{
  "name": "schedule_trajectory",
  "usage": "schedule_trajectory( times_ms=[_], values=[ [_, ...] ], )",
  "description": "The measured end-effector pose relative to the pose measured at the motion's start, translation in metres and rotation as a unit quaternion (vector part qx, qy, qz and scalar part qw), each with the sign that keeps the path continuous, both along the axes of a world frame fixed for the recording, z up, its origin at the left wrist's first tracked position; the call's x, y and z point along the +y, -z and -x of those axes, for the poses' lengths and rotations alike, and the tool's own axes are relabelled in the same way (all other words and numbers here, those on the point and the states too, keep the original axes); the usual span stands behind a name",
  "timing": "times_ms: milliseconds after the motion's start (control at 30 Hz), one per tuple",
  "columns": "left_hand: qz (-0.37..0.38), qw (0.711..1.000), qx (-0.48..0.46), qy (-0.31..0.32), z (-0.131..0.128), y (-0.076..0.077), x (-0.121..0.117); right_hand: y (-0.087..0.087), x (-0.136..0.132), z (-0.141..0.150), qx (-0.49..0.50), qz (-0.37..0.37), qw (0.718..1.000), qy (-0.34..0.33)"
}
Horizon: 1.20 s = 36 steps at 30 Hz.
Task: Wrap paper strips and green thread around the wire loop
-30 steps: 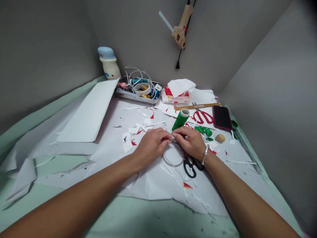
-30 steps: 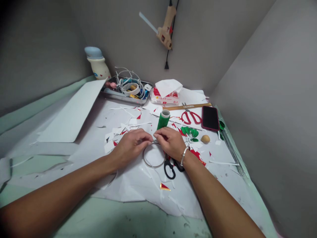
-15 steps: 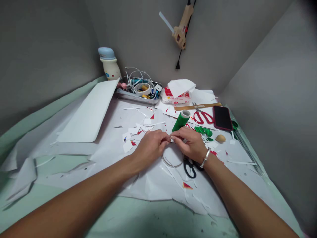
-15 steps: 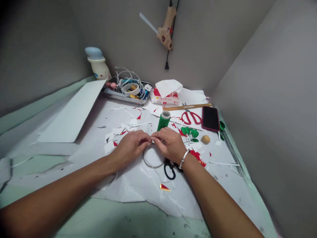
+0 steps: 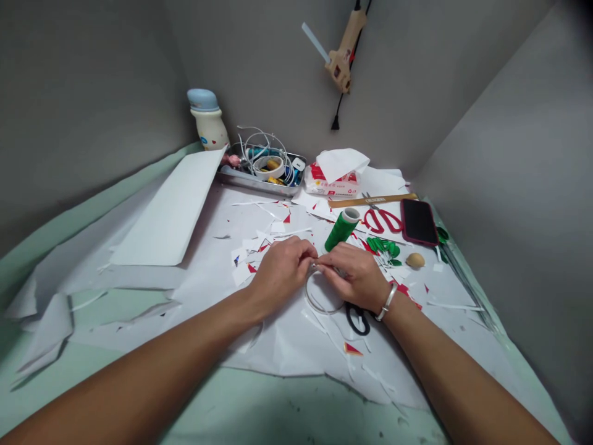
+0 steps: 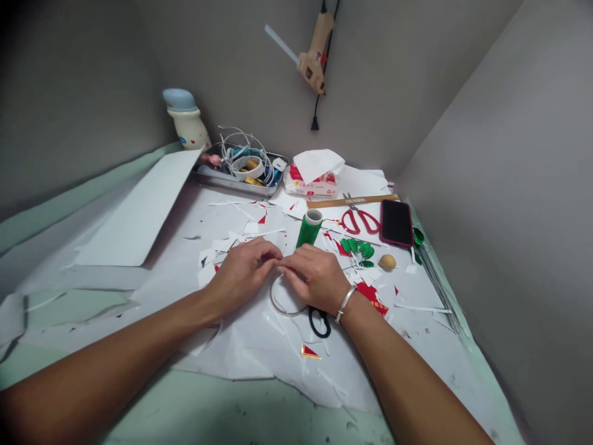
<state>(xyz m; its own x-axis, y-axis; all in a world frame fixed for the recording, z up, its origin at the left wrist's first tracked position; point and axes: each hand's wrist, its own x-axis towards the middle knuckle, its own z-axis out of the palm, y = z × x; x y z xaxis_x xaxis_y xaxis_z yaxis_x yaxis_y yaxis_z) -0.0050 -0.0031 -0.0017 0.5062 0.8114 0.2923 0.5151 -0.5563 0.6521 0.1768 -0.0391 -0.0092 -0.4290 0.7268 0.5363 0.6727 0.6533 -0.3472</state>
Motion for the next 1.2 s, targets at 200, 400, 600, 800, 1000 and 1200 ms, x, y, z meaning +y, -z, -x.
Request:
schedule_trajectory(
  times_ms=[200, 400, 600, 800, 1000, 1200],
  values=[
    [0.031, 0.998, 0.004, 0.05, -0.003, -0.004, -0.004, 0.002, 0.007, -0.007, 0.07, 0.033, 0.994, 0.073],
    [0.054, 0.995, -0.08, 0.011, -0.002, -0.006, -0.002, 0.006, 0.009, -0.008, 0.03, 0.062, 0.997, 0.037],
    [0.012, 1.0, -0.016, -0.011, 0.0, 0.0, 0.0, 0.0, 0.0, -0.001, -0.018, 0.018, 1.0, 0.0],
    [0.061, 0.997, 0.019, 0.05, -0.003, -0.002, -0.004, 0.002, 0.005, -0.006, 0.056, 0.033, 0.996, 0.059],
    [0.079, 0.992, -0.088, 0.041, -0.002, -0.007, -0.004, 0.007, 0.01, -0.009, 0.07, 0.093, 0.992, 0.053],
    [0.052, 0.996, -0.059, -0.034, 0.0, -0.004, 0.001, 0.001, 0.002, -0.001, -0.001, 0.04, 0.999, 0.003]
  ],
)
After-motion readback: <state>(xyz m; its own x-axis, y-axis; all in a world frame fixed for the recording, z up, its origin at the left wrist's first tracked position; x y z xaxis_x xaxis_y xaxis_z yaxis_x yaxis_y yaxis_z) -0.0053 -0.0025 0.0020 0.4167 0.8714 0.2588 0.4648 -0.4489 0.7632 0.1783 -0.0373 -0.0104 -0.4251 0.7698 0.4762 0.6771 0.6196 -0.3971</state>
